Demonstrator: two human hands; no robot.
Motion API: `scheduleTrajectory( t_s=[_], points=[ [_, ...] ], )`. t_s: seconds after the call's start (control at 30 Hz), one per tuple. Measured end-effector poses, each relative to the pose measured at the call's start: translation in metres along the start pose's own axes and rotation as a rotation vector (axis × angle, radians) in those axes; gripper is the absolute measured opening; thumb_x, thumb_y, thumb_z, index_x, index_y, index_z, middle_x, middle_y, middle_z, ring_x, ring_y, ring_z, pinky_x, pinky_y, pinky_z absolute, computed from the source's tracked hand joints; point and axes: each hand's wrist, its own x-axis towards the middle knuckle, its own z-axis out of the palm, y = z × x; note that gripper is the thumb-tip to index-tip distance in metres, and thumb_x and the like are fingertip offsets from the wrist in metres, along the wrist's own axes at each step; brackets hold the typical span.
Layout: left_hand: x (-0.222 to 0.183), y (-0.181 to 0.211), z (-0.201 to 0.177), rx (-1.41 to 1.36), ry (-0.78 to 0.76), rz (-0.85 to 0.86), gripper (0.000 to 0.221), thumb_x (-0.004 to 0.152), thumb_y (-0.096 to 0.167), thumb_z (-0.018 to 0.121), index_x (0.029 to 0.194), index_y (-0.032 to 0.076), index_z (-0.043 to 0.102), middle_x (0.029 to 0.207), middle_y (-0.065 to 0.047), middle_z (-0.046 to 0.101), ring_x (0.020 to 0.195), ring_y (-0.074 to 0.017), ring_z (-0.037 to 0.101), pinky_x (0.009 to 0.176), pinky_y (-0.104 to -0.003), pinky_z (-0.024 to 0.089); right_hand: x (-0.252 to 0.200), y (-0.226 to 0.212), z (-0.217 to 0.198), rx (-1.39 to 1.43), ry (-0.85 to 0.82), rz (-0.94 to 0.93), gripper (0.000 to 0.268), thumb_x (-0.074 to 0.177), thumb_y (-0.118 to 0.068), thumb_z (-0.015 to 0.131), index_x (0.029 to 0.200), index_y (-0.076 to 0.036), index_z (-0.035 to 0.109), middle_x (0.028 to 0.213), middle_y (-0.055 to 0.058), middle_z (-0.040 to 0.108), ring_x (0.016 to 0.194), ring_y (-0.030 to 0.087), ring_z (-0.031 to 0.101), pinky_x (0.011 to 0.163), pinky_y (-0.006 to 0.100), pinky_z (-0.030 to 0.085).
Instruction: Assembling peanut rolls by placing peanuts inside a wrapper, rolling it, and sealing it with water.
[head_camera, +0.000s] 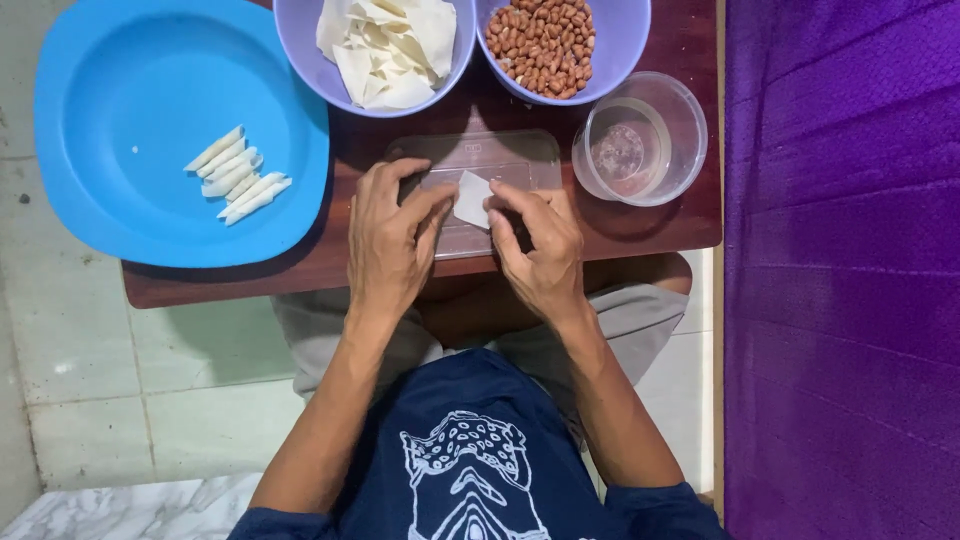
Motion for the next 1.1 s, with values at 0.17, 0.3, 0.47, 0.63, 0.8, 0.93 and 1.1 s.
scheduleTrajectory(
  t_s=[0.17,0.3,0.47,0.63,0.8,0.93,1.1],
  points=[
    [0.002,0.005,-0.004,-0.005,-0.011,-0.004,0.011,0.102,0.027,0.07,0.106,0.017,0.075,0.123,-0.006,0.063,0.118,-0.0344,0.058,0.092,-0.043,0.047,-0.001,0.004,0.003,-0.047,0.02,-0.037,0.029,0.093,-0.008,0.077,0.121,-0.015,0.075,0.101,0.001,0.079,0.093,0.024,0.068,0.085,0.036,0.055],
    [0.0,0.004,-0.004,-0.004,-0.013,0.007,0.012,0.1,0.028,0.073,0.103,0.017,0.075,0.123,-0.006,0.062,0.118,-0.0348,0.058,0.091,-0.044,0.047,-0.001,0.001,0.002,-0.047,0.032,-0.028,0.027,0.094,-0.009,0.077,0.12,-0.014,0.075,0.104,0.003,0.078,0.093,0.026,0.068,0.083,0.038,0.056],
    [0.001,0.004,-0.004,-0.022,-0.012,0.011,0.01,0.101,0.026,0.072,0.102,0.017,0.075,0.121,-0.007,0.063,0.118,-0.0355,0.058,0.092,-0.044,0.047,0.003,-0.006,-0.001,0.02,0.085,0.0,0.012,0.096,-0.01,0.076,0.108,-0.011,0.074,0.1,0.005,0.077,0.089,0.027,0.07,0.08,0.037,0.056],
    [0.001,0.004,-0.003,-0.013,-0.004,0.01,0.009,0.1,0.025,0.073,0.101,0.016,0.076,0.12,-0.006,0.063,0.117,-0.0351,0.058,0.092,-0.043,0.047,0.001,-0.006,0.0,0.021,0.107,0.005,0.004,0.097,-0.013,0.077,0.1,-0.011,0.075,0.095,0.005,0.078,0.086,0.026,0.072,0.079,0.036,0.057],
    [0.0,0.003,-0.002,-0.002,0.003,0.0,0.009,0.101,0.025,0.072,0.102,0.016,0.075,0.12,-0.005,0.063,0.117,-0.0337,0.059,0.091,-0.042,0.048,-0.001,-0.005,-0.001,0.051,0.148,0.015,0.02,0.109,-0.011,0.055,0.117,-0.004,0.072,0.1,0.01,0.078,0.091,0.028,0.072,0.082,0.038,0.057],
    [-0.001,0.001,0.0,0.003,0.006,0.014,0.009,0.101,0.024,0.071,0.103,0.017,0.075,0.12,-0.005,0.063,0.117,-0.034,0.058,0.092,-0.043,0.047,-0.002,-0.006,0.0,0.027,0.155,-0.01,0.02,0.103,-0.001,0.06,0.119,-0.003,0.072,0.099,0.011,0.077,0.089,0.031,0.071,0.082,0.039,0.057],
    [-0.001,0.002,0.0,0.019,0.007,0.026,0.01,0.101,0.023,0.07,0.107,0.017,0.074,0.121,-0.006,0.062,0.117,-0.0349,0.058,0.092,-0.044,0.047,-0.005,0.001,0.001,-0.004,0.145,-0.027,0.028,0.098,-0.003,0.071,0.125,-0.004,0.07,0.1,0.011,0.074,0.091,0.028,0.068,0.082,0.039,0.056]
  ],
)
